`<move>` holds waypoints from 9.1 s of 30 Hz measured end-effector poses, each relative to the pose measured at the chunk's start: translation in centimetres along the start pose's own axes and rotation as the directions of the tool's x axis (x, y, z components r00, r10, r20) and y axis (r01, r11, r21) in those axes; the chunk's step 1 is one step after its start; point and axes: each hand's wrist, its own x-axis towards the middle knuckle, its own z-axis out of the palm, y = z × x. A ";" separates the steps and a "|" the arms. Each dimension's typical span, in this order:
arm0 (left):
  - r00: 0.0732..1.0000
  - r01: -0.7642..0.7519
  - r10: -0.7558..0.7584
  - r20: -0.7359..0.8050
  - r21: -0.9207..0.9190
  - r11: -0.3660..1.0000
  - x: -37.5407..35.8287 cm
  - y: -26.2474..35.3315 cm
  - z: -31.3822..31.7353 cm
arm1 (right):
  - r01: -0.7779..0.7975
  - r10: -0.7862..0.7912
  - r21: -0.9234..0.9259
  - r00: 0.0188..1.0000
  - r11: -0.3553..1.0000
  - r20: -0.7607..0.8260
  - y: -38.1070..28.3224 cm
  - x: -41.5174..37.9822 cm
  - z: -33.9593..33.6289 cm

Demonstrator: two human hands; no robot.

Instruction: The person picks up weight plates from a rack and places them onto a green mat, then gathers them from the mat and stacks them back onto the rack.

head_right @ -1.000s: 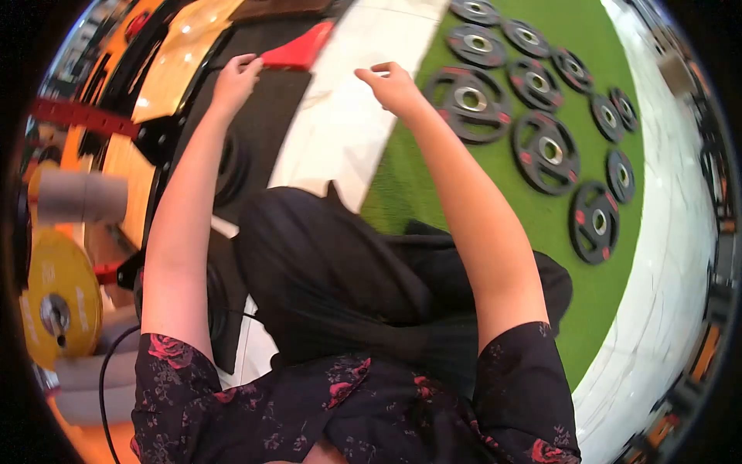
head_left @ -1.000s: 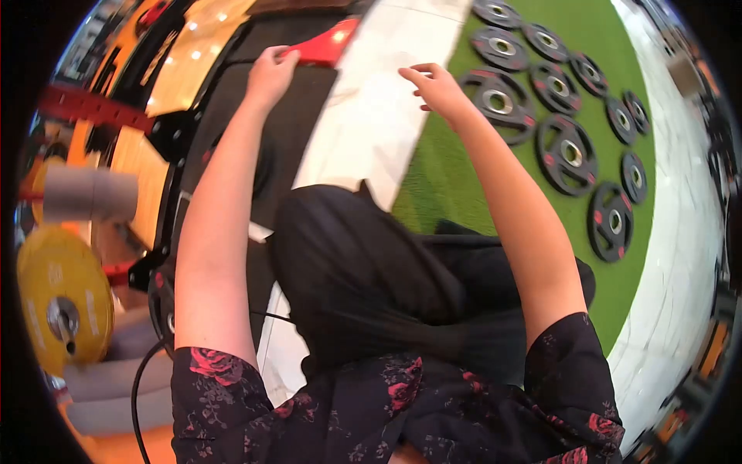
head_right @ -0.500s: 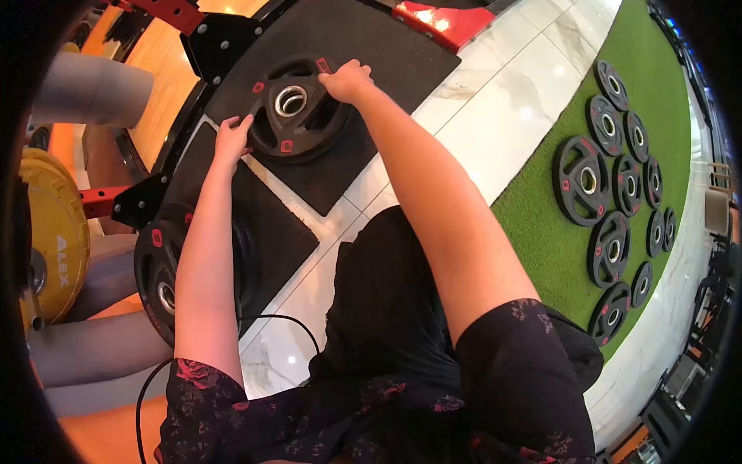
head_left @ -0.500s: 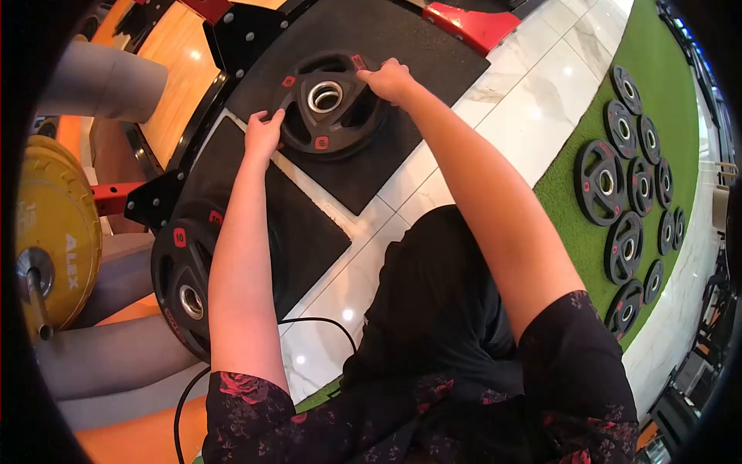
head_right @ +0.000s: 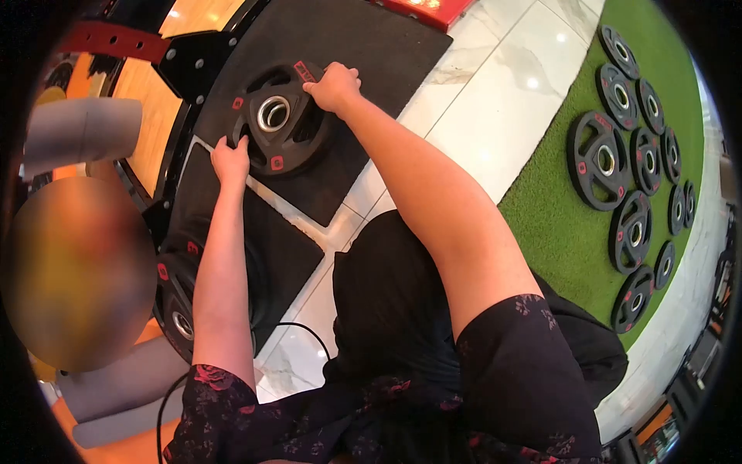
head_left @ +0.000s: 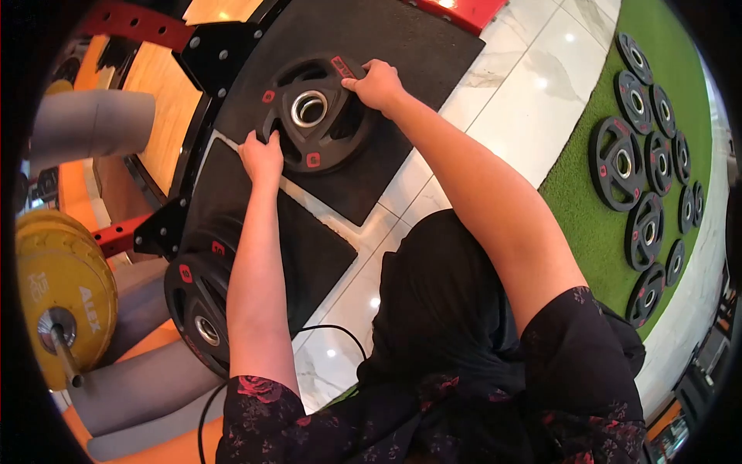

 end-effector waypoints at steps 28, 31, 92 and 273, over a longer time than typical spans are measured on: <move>0.536 0.462 0.384 0.752 -0.641 0.613 -12.3 42.6 -4.7 | -0.093 0.375 0.634 0.867 0.768 -0.328 12.9 -23.3 -37.2; 0.432 0.371 0.514 0.741 -0.666 0.647 -20.3 51.2 -4.6 | -0.055 0.446 0.669 0.785 0.742 -0.430 18.0 -30.7 -44.8; 0.562 -0.437 0.777 0.283 -0.696 0.569 -13.8 48.2 -4.5 | 0.033 -0.111 -0.126 0.717 0.991 -0.688 24.1 -41.7 -51.5; 0.400 -0.647 0.867 0.296 -0.579 0.496 -32.4 53.1 3.0 | -0.274 0.178 -0.022 0.682 0.961 -0.710 29.2 -39.4 -44.4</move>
